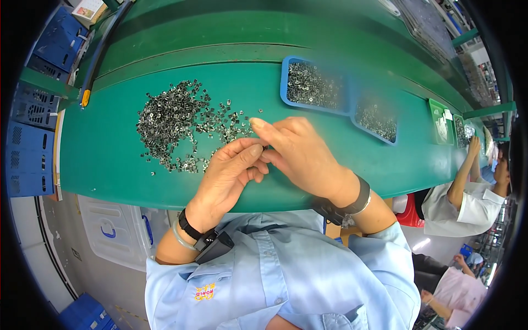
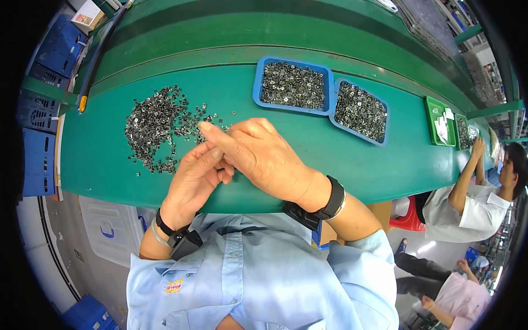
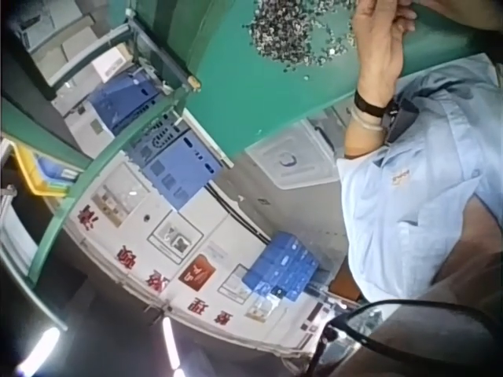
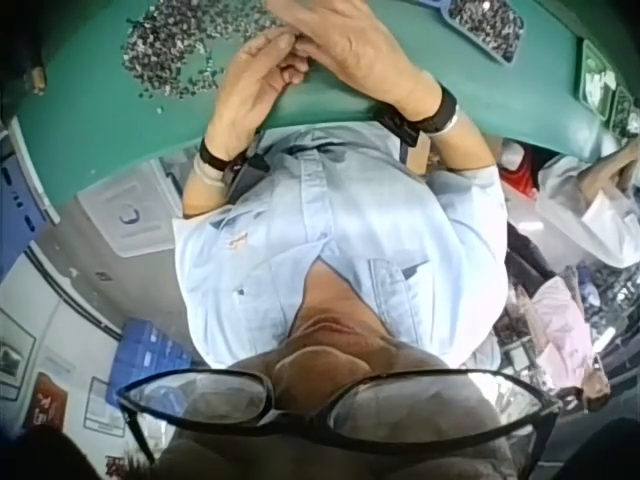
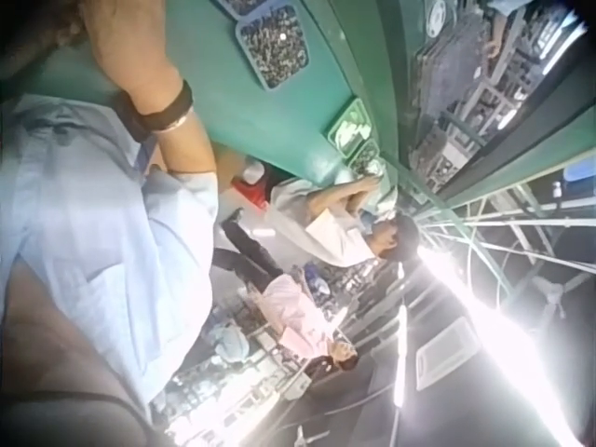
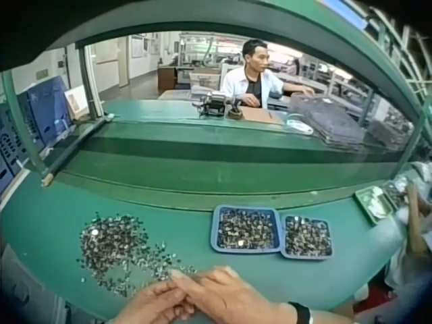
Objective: Sorting small electronic components and placing them into designated trays on an assembly line.
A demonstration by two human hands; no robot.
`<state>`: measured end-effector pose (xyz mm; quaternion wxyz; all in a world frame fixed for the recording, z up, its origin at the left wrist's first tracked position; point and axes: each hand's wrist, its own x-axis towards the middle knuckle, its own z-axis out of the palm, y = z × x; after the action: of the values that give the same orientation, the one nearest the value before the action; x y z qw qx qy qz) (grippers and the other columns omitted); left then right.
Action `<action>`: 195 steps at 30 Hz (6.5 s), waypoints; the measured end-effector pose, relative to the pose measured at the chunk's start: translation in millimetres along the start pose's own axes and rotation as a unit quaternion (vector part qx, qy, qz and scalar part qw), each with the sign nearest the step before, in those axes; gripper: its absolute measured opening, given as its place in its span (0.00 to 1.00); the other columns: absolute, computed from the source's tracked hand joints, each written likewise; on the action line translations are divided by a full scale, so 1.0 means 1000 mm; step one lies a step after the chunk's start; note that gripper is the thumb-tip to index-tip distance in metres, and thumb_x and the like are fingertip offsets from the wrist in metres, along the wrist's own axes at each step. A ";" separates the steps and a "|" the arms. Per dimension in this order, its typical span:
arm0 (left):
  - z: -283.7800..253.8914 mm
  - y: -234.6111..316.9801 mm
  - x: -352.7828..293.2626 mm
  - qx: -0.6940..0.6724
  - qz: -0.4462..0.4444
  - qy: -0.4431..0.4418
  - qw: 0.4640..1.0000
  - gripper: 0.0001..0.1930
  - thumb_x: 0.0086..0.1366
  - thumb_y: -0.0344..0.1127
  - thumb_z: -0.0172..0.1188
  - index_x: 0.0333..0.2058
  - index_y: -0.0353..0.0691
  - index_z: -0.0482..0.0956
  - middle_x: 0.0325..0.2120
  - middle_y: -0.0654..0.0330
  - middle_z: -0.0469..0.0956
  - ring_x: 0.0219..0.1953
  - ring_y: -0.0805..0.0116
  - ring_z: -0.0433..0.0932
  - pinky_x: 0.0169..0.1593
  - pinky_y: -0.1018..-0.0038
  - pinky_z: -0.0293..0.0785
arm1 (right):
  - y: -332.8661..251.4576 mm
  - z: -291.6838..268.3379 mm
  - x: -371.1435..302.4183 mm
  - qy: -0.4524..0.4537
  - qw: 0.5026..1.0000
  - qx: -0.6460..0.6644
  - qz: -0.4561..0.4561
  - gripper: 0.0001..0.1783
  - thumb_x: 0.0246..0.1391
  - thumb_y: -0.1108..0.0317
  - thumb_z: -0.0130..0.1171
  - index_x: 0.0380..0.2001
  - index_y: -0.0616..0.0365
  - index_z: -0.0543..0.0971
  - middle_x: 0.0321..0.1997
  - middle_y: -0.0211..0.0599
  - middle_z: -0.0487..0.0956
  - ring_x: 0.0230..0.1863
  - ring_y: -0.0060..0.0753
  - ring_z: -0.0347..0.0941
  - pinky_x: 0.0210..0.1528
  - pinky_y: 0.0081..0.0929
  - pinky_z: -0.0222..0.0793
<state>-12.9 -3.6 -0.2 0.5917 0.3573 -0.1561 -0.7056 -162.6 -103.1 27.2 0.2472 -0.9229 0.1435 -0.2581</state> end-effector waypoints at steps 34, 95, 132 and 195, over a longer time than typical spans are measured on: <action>0.007 -0.007 -0.008 0.045 0.054 0.020 0.997 0.10 0.67 0.37 0.54 0.39 0.35 0.74 0.30 0.61 0.77 0.28 0.75 0.74 0.32 0.79 0.70 | -0.006 0.015 -0.026 0.150 0.988 -0.010 0.027 0.10 0.43 0.71 0.64 0.32 0.51 0.79 0.34 0.25 0.77 0.36 0.30 0.73 0.38 0.29 0.63; 0.020 -0.013 -0.009 -0.105 0.062 -0.060 0.991 0.07 0.68 0.37 0.52 0.36 0.39 0.71 0.24 0.63 0.74 0.22 0.74 0.70 0.26 0.77 0.64 | -0.013 0.012 -0.025 0.186 0.961 0.193 0.063 0.09 0.45 0.76 0.64 0.32 0.56 0.78 0.32 0.34 0.77 0.35 0.35 0.75 0.35 0.29 0.72; 0.026 -0.006 -0.011 -0.054 0.032 -0.035 0.997 0.08 0.68 0.38 0.51 0.37 0.38 0.70 0.23 0.62 0.73 0.21 0.74 0.70 0.23 0.77 0.66 | -0.007 0.018 -0.031 0.202 0.947 0.233 0.094 0.08 0.45 0.76 0.64 0.31 0.55 0.78 0.30 0.33 0.79 0.31 0.31 0.75 0.32 0.25 0.71; 0.037 -0.018 -0.011 0.004 0.047 0.068 0.997 0.09 0.70 0.38 0.45 0.41 0.40 0.68 0.22 0.68 0.64 0.21 0.79 0.62 0.22 0.81 0.58 | -0.011 0.021 -0.033 0.251 0.951 0.168 0.071 0.07 0.53 0.65 0.58 0.31 0.56 0.76 0.38 0.38 0.73 0.35 0.43 0.71 0.35 0.35 0.68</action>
<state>-51.1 3.8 17.1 0.6319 0.3992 -0.1349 -0.6505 -177.0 -72.8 3.4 0.3719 -0.7609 0.2205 -0.4838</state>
